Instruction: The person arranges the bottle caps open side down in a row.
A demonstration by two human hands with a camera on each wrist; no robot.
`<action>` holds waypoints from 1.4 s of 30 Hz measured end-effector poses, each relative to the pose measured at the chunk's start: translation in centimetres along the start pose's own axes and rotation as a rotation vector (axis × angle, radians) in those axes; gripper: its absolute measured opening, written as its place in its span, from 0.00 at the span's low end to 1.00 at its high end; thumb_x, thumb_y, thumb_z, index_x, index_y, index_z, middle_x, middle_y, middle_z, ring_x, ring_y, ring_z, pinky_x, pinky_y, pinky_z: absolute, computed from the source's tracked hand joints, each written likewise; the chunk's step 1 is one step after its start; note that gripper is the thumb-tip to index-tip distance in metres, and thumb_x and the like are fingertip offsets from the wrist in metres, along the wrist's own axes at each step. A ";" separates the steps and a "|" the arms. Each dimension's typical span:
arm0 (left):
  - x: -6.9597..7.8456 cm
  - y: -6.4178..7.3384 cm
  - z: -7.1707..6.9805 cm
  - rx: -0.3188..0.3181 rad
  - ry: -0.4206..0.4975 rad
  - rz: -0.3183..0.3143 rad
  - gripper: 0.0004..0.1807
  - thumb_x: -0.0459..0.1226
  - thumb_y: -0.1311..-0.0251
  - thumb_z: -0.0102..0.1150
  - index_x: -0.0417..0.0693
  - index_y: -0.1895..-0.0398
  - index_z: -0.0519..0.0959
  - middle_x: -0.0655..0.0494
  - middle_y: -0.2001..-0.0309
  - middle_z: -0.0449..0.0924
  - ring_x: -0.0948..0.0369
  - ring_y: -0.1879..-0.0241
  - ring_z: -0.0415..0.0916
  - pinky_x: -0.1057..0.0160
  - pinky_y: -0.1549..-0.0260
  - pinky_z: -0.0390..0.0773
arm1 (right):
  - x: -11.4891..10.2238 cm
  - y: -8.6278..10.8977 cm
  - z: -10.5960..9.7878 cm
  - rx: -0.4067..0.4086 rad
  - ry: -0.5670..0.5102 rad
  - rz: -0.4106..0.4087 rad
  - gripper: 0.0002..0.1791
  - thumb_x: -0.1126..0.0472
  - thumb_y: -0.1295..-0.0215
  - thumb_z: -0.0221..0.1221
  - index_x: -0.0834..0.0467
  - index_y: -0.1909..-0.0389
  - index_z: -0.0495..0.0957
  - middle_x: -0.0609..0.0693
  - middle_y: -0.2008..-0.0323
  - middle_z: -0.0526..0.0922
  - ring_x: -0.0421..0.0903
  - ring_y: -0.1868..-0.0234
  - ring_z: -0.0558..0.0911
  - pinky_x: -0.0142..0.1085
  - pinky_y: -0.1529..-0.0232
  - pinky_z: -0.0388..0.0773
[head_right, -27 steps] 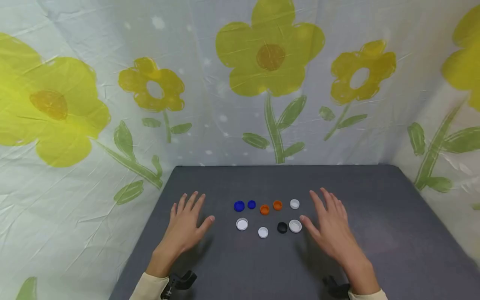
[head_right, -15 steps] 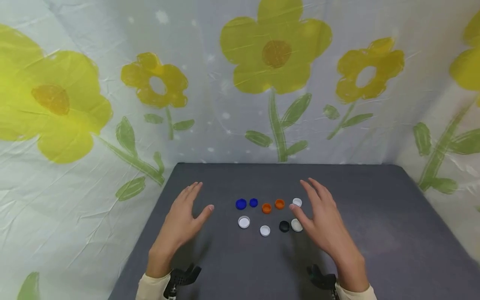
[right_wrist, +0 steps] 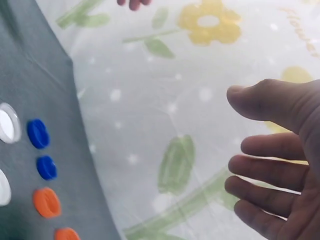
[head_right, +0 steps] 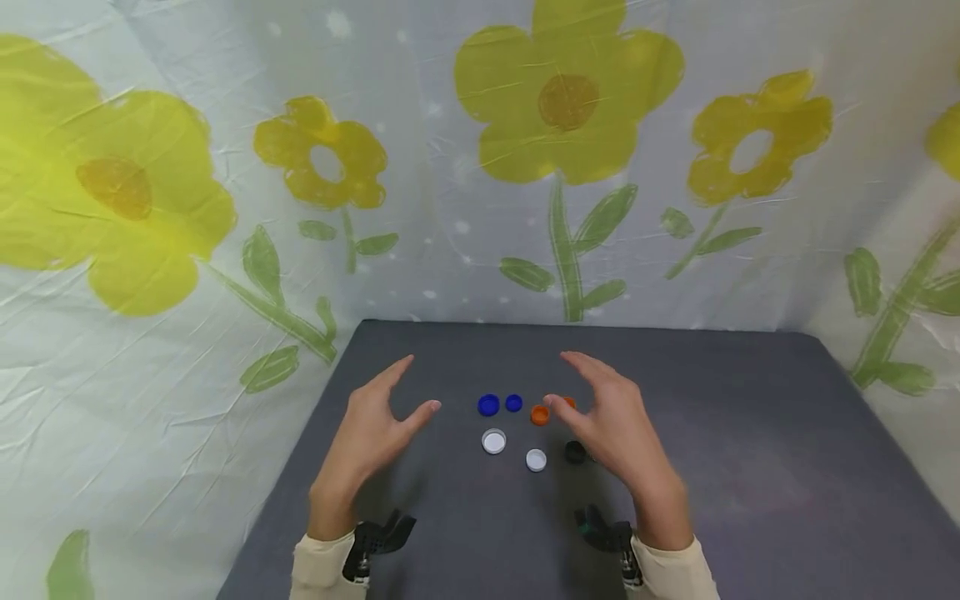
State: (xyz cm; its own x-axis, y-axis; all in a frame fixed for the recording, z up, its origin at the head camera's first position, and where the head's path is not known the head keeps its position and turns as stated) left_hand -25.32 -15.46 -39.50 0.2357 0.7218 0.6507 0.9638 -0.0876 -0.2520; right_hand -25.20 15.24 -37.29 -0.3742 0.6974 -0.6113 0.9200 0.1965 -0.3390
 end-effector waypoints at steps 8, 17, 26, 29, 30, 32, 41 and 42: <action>-0.6 -0.7 2.0 -0.037 0.038 -0.010 0.46 0.49 0.31 0.75 0.40 0.17 0.67 0.40 0.20 0.71 0.40 0.21 0.69 0.36 0.25 0.73 | 0.3 -1.1 3.9 -0.021 -0.018 -0.014 0.33 0.56 0.32 0.76 0.58 0.28 0.80 0.61 0.32 0.85 0.61 0.60 0.89 0.60 0.40 0.85; -2.0 -0.9 5.8 -0.098 0.063 -0.037 0.42 0.47 0.32 0.77 0.41 0.20 0.72 0.41 0.23 0.76 0.41 0.24 0.73 0.37 0.27 0.75 | -0.2 -1.6 8.5 -0.085 -0.026 -0.048 0.31 0.59 0.35 0.78 0.61 0.32 0.84 0.61 0.38 0.89 0.59 0.49 0.91 0.57 0.44 0.88; -3.9 -0.4 9.1 -0.129 0.064 -0.029 0.39 0.45 0.33 0.78 0.39 0.23 0.75 0.40 0.27 0.80 0.42 0.27 0.77 0.40 0.28 0.77 | 2.1 -1.3 12.7 -0.159 -0.042 0.032 0.30 0.60 0.36 0.78 0.61 0.34 0.85 0.59 0.38 0.89 0.61 0.45 0.90 0.57 0.41 0.86; -4.4 -0.3 10.1 -0.128 0.053 -0.020 0.38 0.43 0.34 0.78 0.39 0.25 0.77 0.40 0.29 0.81 0.42 0.28 0.78 0.41 0.28 0.77 | 2.7 -1.2 14.0 -0.171 -0.030 0.028 0.29 0.61 0.37 0.78 0.62 0.35 0.85 0.59 0.39 0.89 0.62 0.39 0.88 0.58 0.38 0.85; -4.5 -0.3 10.4 -0.128 0.048 -0.015 0.37 0.42 0.35 0.79 0.38 0.26 0.78 0.40 0.30 0.82 0.42 0.28 0.79 0.41 0.28 0.77 | 2.8 -1.1 14.3 -0.170 -0.021 0.021 0.29 0.61 0.38 0.79 0.62 0.36 0.86 0.59 0.40 0.90 0.62 0.38 0.88 0.58 0.36 0.84; -4.8 -0.3 11.2 -0.134 0.047 -0.009 0.36 0.41 0.35 0.79 0.38 0.27 0.79 0.39 0.31 0.83 0.43 0.29 0.80 0.42 0.28 0.77 | 3.0 -1.1 14.9 -0.161 0.006 0.003 0.28 0.62 0.40 0.79 0.62 0.38 0.87 0.59 0.42 0.91 0.61 0.39 0.88 0.58 0.37 0.84; -8.3 -0.8 16.6 -0.061 -0.006 0.173 0.32 0.42 0.40 0.81 0.41 0.34 0.85 0.43 0.40 0.90 0.47 0.40 0.88 0.47 0.36 0.84 | 4.2 -0.4 17.2 -0.148 0.056 0.008 0.24 0.64 0.45 0.81 0.60 0.46 0.90 0.56 0.52 0.93 0.59 0.50 0.91 0.58 0.46 0.86; -8.6 -0.8 17.1 -0.054 -0.023 0.180 0.31 0.42 0.41 0.81 0.42 0.34 0.85 0.45 0.41 0.90 0.48 0.40 0.88 0.49 0.37 0.85 | 4.3 -0.4 17.4 -0.147 0.055 0.010 0.23 0.64 0.45 0.81 0.60 0.47 0.90 0.55 0.52 0.93 0.59 0.51 0.91 0.57 0.45 0.86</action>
Point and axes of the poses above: each hand's wrist, its own y-axis away from the middle knuckle, its own z-axis out of the palm, x = y × z, the point moved 9 cm from there along -y, towards the middle knuckle
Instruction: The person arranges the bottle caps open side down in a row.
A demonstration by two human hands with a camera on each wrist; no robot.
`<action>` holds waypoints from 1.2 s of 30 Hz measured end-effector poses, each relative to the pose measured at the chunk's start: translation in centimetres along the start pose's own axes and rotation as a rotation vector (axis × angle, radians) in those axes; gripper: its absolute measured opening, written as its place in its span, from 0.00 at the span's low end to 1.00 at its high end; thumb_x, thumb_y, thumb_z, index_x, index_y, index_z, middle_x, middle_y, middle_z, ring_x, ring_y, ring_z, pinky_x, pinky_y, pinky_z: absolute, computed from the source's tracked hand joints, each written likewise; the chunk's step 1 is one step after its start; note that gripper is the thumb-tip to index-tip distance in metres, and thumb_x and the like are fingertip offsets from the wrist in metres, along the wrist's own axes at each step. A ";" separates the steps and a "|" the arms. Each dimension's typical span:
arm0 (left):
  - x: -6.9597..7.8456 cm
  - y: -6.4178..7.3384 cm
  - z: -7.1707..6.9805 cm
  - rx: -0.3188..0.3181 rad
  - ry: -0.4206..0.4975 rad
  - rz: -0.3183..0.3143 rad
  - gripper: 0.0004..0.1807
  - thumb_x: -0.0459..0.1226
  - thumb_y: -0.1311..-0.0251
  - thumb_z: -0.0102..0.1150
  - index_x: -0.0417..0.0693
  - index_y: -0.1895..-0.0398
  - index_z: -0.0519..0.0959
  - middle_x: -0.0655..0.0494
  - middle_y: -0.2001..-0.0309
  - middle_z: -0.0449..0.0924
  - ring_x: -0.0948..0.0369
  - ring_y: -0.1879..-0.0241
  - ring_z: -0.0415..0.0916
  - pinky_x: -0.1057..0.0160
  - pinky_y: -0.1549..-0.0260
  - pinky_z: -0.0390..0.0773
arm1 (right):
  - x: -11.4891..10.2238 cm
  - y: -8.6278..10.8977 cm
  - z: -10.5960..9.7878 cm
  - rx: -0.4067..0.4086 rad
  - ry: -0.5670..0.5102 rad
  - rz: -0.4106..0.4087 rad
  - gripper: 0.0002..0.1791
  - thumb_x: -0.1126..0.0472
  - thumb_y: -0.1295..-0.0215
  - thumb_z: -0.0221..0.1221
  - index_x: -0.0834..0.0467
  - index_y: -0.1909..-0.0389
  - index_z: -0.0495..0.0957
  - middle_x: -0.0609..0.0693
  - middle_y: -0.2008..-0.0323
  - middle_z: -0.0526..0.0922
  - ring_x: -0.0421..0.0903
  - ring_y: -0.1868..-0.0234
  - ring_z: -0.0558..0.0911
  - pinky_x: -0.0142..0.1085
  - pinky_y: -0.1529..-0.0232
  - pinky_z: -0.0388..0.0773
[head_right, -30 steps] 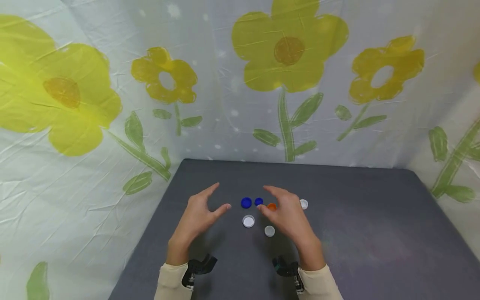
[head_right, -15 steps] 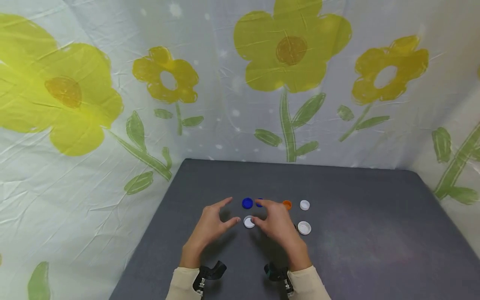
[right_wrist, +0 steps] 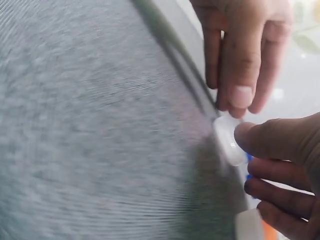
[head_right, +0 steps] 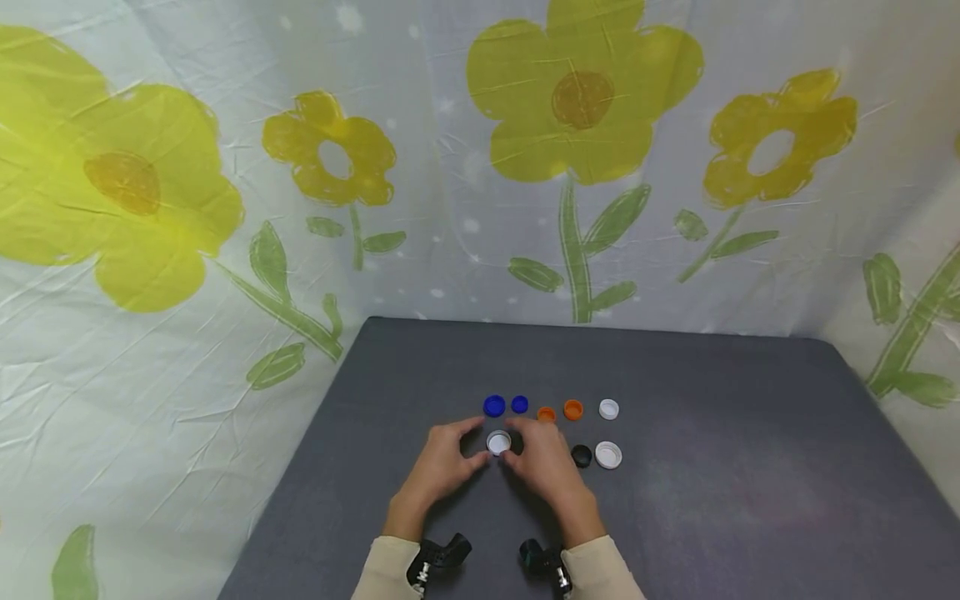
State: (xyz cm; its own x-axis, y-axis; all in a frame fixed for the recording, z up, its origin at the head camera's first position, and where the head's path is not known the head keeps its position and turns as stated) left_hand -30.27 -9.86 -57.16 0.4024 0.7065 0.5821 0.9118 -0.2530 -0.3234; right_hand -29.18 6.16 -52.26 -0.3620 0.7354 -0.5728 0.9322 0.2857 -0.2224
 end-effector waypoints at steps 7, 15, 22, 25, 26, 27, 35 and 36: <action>3.4 0.1 -1.4 0.035 -0.033 0.069 0.24 0.32 0.45 0.82 0.37 0.44 0.88 0.42 0.49 0.93 0.47 0.48 0.91 0.49 0.45 0.88 | 0.1 0.3 0.6 0.037 -0.006 -0.006 0.22 0.65 0.45 0.81 0.60 0.48 0.90 0.54 0.54 0.94 0.57 0.52 0.90 0.56 0.45 0.86; 4.5 0.4 -2.0 0.034 -0.028 -0.010 0.18 0.28 0.44 0.81 0.40 0.48 0.91 0.40 0.45 0.91 0.45 0.43 0.90 0.47 0.40 0.87 | 0.0 0.5 0.6 0.052 -0.002 0.000 0.19 0.65 0.42 0.80 0.59 0.49 0.91 0.53 0.53 0.94 0.55 0.51 0.91 0.54 0.46 0.87; 5.3 0.9 -3.5 0.079 0.023 0.045 0.17 0.30 0.42 0.81 0.41 0.49 0.92 0.48 0.52 0.94 0.51 0.50 0.92 0.50 0.45 0.89 | -0.7 1.2 -0.4 0.079 -0.061 -0.011 0.20 0.65 0.40 0.78 0.59 0.47 0.91 0.52 0.52 0.94 0.54 0.49 0.91 0.52 0.45 0.87; 5.9 1.2 -4.6 0.076 0.051 0.042 0.16 0.31 0.40 0.80 0.41 0.48 0.92 0.48 0.50 0.94 0.52 0.48 0.92 0.50 0.44 0.89 | -1.2 1.6 -1.1 0.095 -0.102 0.000 0.20 0.64 0.40 0.78 0.57 0.45 0.91 0.51 0.51 0.94 0.52 0.48 0.92 0.52 0.44 0.87; 6.1 1.3 -4.9 0.072 0.060 0.040 0.16 0.31 0.39 0.80 0.41 0.48 0.92 0.48 0.49 0.94 0.52 0.48 0.92 0.49 0.43 0.88 | -1.4 1.7 -1.3 0.102 -0.114 0.004 0.20 0.64 0.39 0.78 0.57 0.45 0.91 0.50 0.51 0.94 0.52 0.47 0.92 0.52 0.44 0.87; 6.4 1.4 -5.3 0.068 0.064 0.039 0.16 0.31 0.39 0.79 0.41 0.47 0.92 0.47 0.49 0.94 0.52 0.47 0.92 0.49 0.43 0.88 | -1.7 1.9 -1.6 0.111 -0.124 0.004 0.20 0.64 0.39 0.78 0.56 0.45 0.91 0.50 0.51 0.94 0.51 0.47 0.92 0.52 0.44 0.87; 7.6 2.2 -7.6 0.076 0.103 0.057 0.19 0.31 0.39 0.80 0.45 0.43 0.91 0.50 0.44 0.93 0.54 0.42 0.90 0.49 0.39 0.87 | -3.3 2.8 -3.6 0.167 -0.193 -0.025 0.19 0.61 0.40 0.79 0.54 0.47 0.92 0.46 0.54 0.94 0.47 0.50 0.92 0.49 0.46 0.87; 7.6 2.4 -7.8 0.086 0.111 0.062 0.20 0.31 0.39 0.80 0.45 0.43 0.91 0.50 0.44 0.92 0.54 0.42 0.90 0.49 0.39 0.87 | -3.3 2.9 -3.7 0.160 -0.215 -0.017 0.19 0.60 0.39 0.79 0.53 0.47 0.92 0.45 0.55 0.94 0.46 0.51 0.92 0.49 0.46 0.87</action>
Point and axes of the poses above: each hand's wrist, its own y-axis away from the middle knuckle, its own z-axis out of the palm, x = y × z, the point moved 9 cm from there along -y, towards the middle knuckle
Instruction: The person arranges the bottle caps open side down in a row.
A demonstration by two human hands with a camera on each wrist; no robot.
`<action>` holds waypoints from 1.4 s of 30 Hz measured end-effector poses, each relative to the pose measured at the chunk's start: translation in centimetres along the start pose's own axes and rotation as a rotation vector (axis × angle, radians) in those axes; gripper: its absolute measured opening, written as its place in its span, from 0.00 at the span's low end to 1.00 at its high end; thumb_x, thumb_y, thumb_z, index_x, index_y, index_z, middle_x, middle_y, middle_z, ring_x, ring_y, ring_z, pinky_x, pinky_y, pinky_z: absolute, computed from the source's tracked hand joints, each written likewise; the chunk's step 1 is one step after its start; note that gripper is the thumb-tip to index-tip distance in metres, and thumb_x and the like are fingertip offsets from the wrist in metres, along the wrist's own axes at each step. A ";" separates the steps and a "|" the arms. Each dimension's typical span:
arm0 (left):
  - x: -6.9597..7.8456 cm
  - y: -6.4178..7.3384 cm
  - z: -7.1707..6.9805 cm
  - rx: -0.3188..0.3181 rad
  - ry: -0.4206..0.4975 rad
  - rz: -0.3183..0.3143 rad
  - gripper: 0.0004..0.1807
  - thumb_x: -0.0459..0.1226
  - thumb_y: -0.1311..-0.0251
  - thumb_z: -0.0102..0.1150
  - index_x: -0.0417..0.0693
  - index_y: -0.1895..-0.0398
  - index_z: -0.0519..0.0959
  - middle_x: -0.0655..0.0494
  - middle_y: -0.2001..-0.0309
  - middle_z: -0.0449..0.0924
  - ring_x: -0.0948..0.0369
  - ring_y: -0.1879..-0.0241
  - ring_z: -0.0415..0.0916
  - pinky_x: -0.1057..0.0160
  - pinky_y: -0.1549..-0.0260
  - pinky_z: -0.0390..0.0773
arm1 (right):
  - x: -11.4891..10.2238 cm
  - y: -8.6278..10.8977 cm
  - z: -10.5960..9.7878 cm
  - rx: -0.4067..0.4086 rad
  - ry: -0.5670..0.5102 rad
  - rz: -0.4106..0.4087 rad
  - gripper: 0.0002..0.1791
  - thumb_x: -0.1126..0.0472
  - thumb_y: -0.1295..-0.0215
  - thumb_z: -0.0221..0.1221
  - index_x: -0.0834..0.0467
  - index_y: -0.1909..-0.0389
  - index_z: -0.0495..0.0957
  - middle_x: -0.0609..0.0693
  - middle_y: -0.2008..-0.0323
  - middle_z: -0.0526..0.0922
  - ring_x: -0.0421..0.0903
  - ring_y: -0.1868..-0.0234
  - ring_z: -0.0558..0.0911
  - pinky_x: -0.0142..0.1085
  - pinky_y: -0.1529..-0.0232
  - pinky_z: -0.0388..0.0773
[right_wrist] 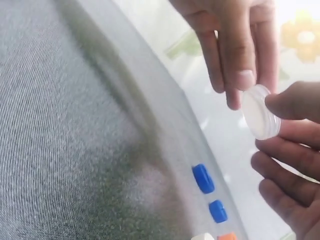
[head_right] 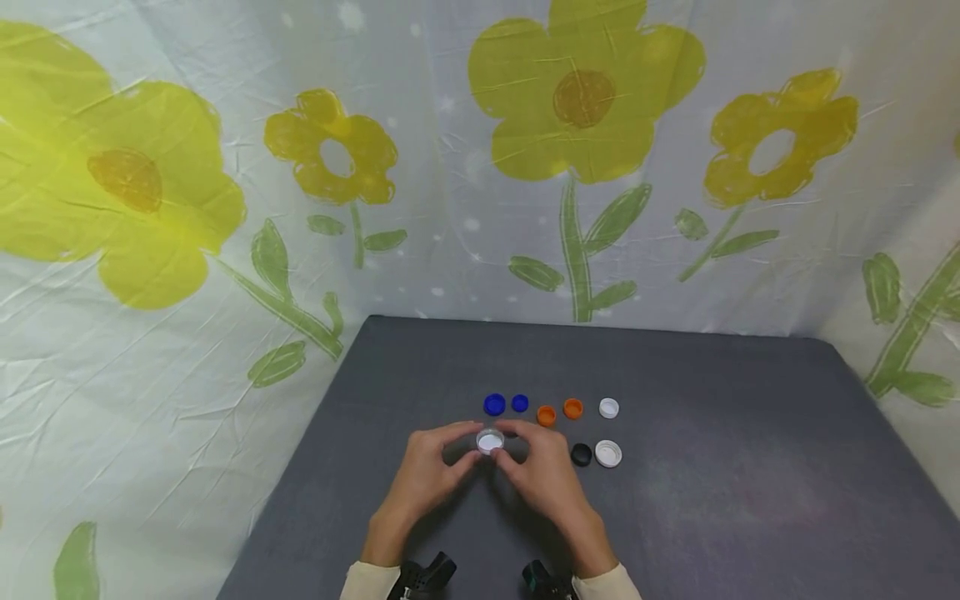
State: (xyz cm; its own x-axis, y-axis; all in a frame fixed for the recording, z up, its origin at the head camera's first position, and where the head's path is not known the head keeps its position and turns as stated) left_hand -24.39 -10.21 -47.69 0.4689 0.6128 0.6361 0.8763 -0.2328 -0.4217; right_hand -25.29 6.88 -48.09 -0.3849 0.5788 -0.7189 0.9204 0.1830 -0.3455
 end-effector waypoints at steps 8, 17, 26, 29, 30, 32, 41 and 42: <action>0.7 1.0 -0.8 0.082 0.056 0.086 0.15 0.29 0.40 0.80 0.43 0.49 0.93 0.50 0.48 0.94 0.54 0.42 0.91 0.51 0.41 0.88 | 1.3 0.4 0.8 -0.131 -0.268 0.214 0.12 0.56 0.30 0.74 0.54 0.49 0.92 0.43 0.55 0.94 0.40 0.53 0.92 0.38 0.48 0.88; -0.9 1.1 -1.1 0.127 0.190 -0.102 0.10 0.33 0.36 0.78 0.46 0.52 0.93 0.55 0.53 0.95 0.58 0.50 0.93 0.54 0.47 0.91 | 0.1 0.6 -0.7 0.066 -0.145 -0.002 0.18 0.64 0.38 0.78 0.50 0.48 0.91 0.41 0.52 0.94 0.44 0.48 0.92 0.42 0.43 0.87; -2.7 1.5 -0.6 0.068 0.525 -0.343 0.09 0.35 0.33 0.76 0.41 0.53 0.93 0.46 0.57 0.94 0.62 0.59 0.91 0.69 0.56 0.87 | -3.4 2.1 -1.0 0.173 -0.113 -0.421 0.32 0.73 0.47 0.79 0.56 0.39 0.88 0.52 0.43 0.92 0.52 0.42 0.90 0.19 0.31 0.72; -2.9 1.7 -0.2 0.027 0.604 -0.417 0.12 0.34 0.33 0.76 0.35 0.52 0.91 0.41 0.56 0.94 0.64 0.59 0.90 0.70 0.57 0.86 | -3.8 2.4 -1.0 0.204 -0.110 -0.473 0.33 0.75 0.50 0.80 0.58 0.39 0.88 0.53 0.43 0.92 0.52 0.43 0.90 0.21 0.30 0.73; -2.9 1.8 0.0 0.016 0.622 -0.436 0.12 0.34 0.33 0.76 0.34 0.51 0.91 0.39 0.56 0.93 0.64 0.59 0.90 0.70 0.57 0.86 | -3.8 2.5 -1.0 0.211 -0.109 -0.482 0.33 0.75 0.51 0.80 0.58 0.40 0.88 0.53 0.43 0.92 0.52 0.43 0.90 0.21 0.31 0.73; -3.0 1.9 0.1 -0.003 0.655 -0.460 0.13 0.33 0.33 0.75 0.32 0.50 0.90 0.38 0.55 0.93 0.63 0.58 0.90 0.70 0.58 0.86 | -3.9 2.6 -0.9 0.218 -0.106 -0.492 0.33 0.75 0.51 0.80 0.58 0.41 0.89 0.53 0.44 0.92 0.52 0.44 0.90 0.21 0.31 0.74; -1.6 2.2 -1.7 0.012 0.497 -0.225 0.20 0.31 0.32 0.73 0.42 0.37 0.87 0.48 0.41 0.91 0.44 0.39 0.88 0.46 0.38 0.85 | -3.5 2.6 -0.9 0.193 -0.087 -0.387 0.25 0.70 0.46 0.80 0.57 0.45 0.90 0.51 0.48 0.94 0.51 0.47 0.92 0.18 0.37 0.76; -1.4 2.3 -1.9 0.014 0.492 -0.205 0.21 0.30 0.33 0.74 0.43 0.37 0.88 0.49 0.40 0.91 0.45 0.38 0.88 0.43 0.37 0.84 | -3.4 2.6 -0.9 0.192 -0.089 -0.372 0.24 0.70 0.46 0.80 0.57 0.46 0.90 0.50 0.48 0.94 0.51 0.48 0.92 0.18 0.37 0.76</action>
Point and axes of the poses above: each hand's wrist, its own y-axis away from the middle knuckle, its own z-axis out of the palm, x = y × z, the point moved 9 cm from there along -y, towards the middle knuckle
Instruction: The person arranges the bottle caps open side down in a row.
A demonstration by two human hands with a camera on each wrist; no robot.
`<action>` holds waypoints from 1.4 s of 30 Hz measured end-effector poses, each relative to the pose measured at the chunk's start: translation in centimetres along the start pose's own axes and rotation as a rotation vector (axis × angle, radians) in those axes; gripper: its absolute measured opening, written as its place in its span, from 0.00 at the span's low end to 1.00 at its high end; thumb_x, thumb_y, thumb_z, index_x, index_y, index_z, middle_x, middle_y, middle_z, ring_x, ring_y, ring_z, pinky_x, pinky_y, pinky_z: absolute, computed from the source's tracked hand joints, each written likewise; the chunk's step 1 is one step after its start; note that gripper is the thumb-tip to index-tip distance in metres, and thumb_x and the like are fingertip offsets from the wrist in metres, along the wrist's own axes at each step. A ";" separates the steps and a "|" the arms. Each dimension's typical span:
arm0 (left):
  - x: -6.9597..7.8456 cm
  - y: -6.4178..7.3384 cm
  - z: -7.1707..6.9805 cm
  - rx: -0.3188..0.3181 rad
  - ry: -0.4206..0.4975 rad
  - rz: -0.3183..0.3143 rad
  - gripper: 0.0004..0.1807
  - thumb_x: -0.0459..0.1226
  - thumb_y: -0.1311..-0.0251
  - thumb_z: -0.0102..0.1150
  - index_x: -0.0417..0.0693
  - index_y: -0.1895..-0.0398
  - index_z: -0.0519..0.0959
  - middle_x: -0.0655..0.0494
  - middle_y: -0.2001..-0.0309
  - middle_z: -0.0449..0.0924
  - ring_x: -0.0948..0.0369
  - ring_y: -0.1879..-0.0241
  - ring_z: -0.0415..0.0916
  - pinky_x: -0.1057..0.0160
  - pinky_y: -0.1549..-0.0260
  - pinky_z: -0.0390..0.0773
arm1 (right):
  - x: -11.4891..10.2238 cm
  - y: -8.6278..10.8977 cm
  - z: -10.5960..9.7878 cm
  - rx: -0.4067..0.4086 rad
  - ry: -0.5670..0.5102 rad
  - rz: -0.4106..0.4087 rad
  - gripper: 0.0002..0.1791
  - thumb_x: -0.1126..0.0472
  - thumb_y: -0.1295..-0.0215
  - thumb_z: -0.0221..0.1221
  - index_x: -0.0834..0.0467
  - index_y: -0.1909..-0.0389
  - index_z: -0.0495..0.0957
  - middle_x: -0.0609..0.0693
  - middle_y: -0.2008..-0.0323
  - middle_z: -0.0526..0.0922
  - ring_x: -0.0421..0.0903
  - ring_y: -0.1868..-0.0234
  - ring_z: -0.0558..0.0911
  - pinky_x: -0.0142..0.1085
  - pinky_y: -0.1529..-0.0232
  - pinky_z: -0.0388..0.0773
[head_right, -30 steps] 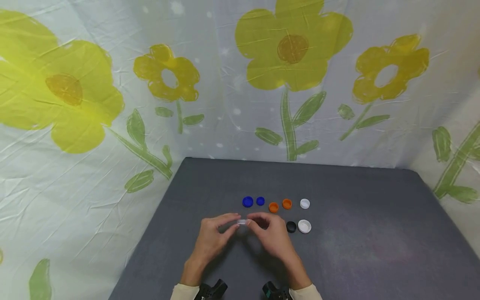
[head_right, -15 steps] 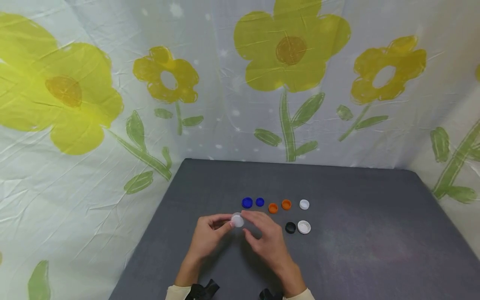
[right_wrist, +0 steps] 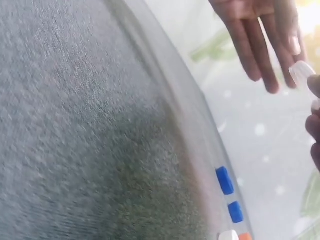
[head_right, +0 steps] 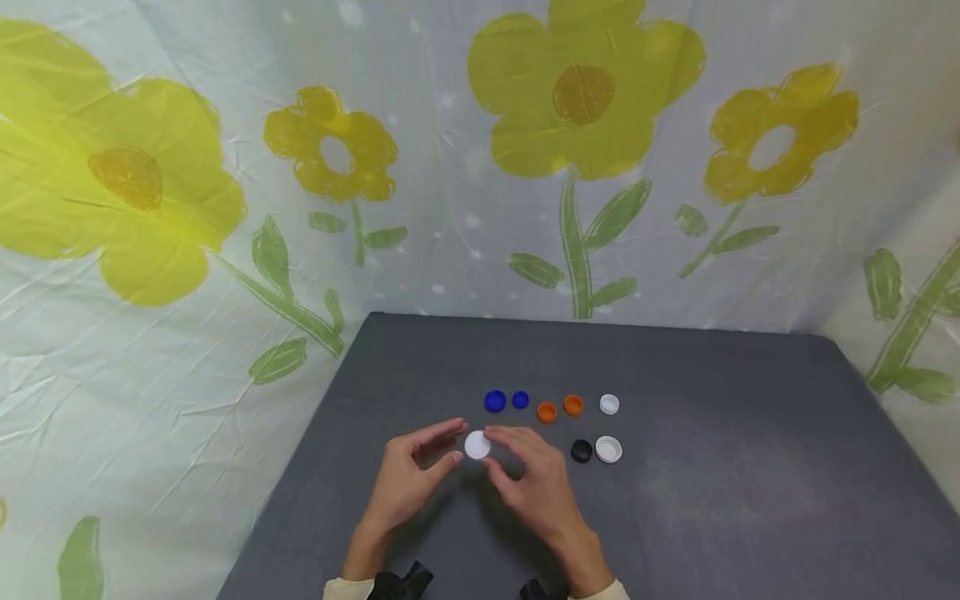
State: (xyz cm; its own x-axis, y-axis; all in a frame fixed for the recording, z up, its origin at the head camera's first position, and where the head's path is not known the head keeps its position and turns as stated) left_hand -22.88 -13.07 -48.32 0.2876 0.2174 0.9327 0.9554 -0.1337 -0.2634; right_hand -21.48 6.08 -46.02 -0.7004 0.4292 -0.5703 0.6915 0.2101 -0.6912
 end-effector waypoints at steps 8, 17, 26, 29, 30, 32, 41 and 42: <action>0.7 0.6 0.0 -0.096 -0.235 0.073 0.22 0.29 0.38 0.78 0.47 0.40 0.90 0.57 0.43 0.92 0.55 0.41 0.89 0.48 0.40 0.87 | 0.6 0.9 1.4 -0.098 -0.035 0.136 0.21 0.66 0.45 0.82 0.52 0.49 0.92 0.42 0.52 0.94 0.43 0.49 0.92 0.35 0.46 0.88; -1.9 2.4 0.7 -0.206 -0.443 0.037 0.22 0.27 0.40 0.78 0.43 0.41 0.90 0.53 0.45 0.93 0.55 0.43 0.90 0.51 0.43 0.89 | 1.5 3.1 4.8 -0.288 0.020 0.194 0.18 0.65 0.44 0.81 0.50 0.54 0.92 0.41 0.56 0.93 0.41 0.52 0.90 0.43 0.47 0.88; -2.9 4.1 1.1 -0.205 -0.543 0.122 0.20 0.27 0.45 0.82 0.45 0.48 0.92 0.48 0.48 0.93 0.49 0.44 0.91 0.47 0.42 0.88 | 0.8 4.1 6.5 -0.418 0.085 0.175 0.14 0.66 0.46 0.81 0.52 0.59 0.91 0.43 0.60 0.92 0.40 0.54 0.88 0.41 0.50 0.88; -3.8 4.5 1.3 -0.194 -0.562 0.217 0.21 0.29 0.46 0.82 0.46 0.48 0.92 0.45 0.48 0.93 0.45 0.45 0.91 0.46 0.43 0.88 | 0.7 4.2 6.9 -0.446 0.104 0.170 0.14 0.65 0.46 0.82 0.52 0.60 0.91 0.43 0.60 0.91 0.40 0.54 0.88 0.41 0.49 0.87; -3.8 4.5 1.3 -0.192 -0.569 0.230 0.21 0.29 0.47 0.83 0.46 0.48 0.92 0.44 0.48 0.93 0.43 0.45 0.90 0.44 0.42 0.88 | 0.7 4.3 7.0 -0.455 0.108 0.170 0.14 0.65 0.46 0.82 0.52 0.60 0.91 0.43 0.60 0.91 0.40 0.53 0.88 0.41 0.49 0.87; -3.9 4.7 1.4 -0.192 -0.575 0.239 0.22 0.29 0.47 0.83 0.45 0.47 0.92 0.43 0.47 0.92 0.42 0.45 0.90 0.43 0.42 0.87 | 0.6 4.4 7.2 -0.470 0.113 0.164 0.14 0.65 0.45 0.81 0.52 0.59 0.91 0.43 0.59 0.92 0.41 0.52 0.88 0.42 0.48 0.87; -1.1 2.3 1.4 -0.202 -0.544 0.140 0.24 0.28 0.44 0.78 0.38 0.41 0.88 0.45 0.42 0.91 0.49 0.38 0.88 0.45 0.36 0.85 | 0.9 2.6 4.2 -0.396 0.151 0.169 0.15 0.64 0.45 0.81 0.54 0.56 0.91 0.44 0.57 0.94 0.43 0.52 0.90 0.44 0.48 0.88; -0.9 1.9 1.4 -0.201 -0.555 0.146 0.24 0.28 0.43 0.78 0.38 0.41 0.88 0.44 0.41 0.91 0.49 0.39 0.88 0.45 0.37 0.85 | 1.0 2.1 3.6 -0.374 0.160 0.170 0.16 0.64 0.45 0.81 0.54 0.55 0.92 0.44 0.57 0.94 0.44 0.52 0.91 0.45 0.48 0.88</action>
State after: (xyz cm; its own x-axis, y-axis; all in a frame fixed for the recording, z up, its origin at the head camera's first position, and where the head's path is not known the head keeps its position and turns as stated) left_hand -21.21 -12.16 -50.03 0.4584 0.6476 0.6087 0.8876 -0.3683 -0.2766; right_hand -21.36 3.79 -49.68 -0.5556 0.6093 -0.5658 0.8314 0.4157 -0.3688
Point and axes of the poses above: each hand's wrist, its own y-axis away from the middle knuckle, its own z-axis out of the palm, x = y × z, the point moved 9 cm from there along -y, towards the middle knuckle
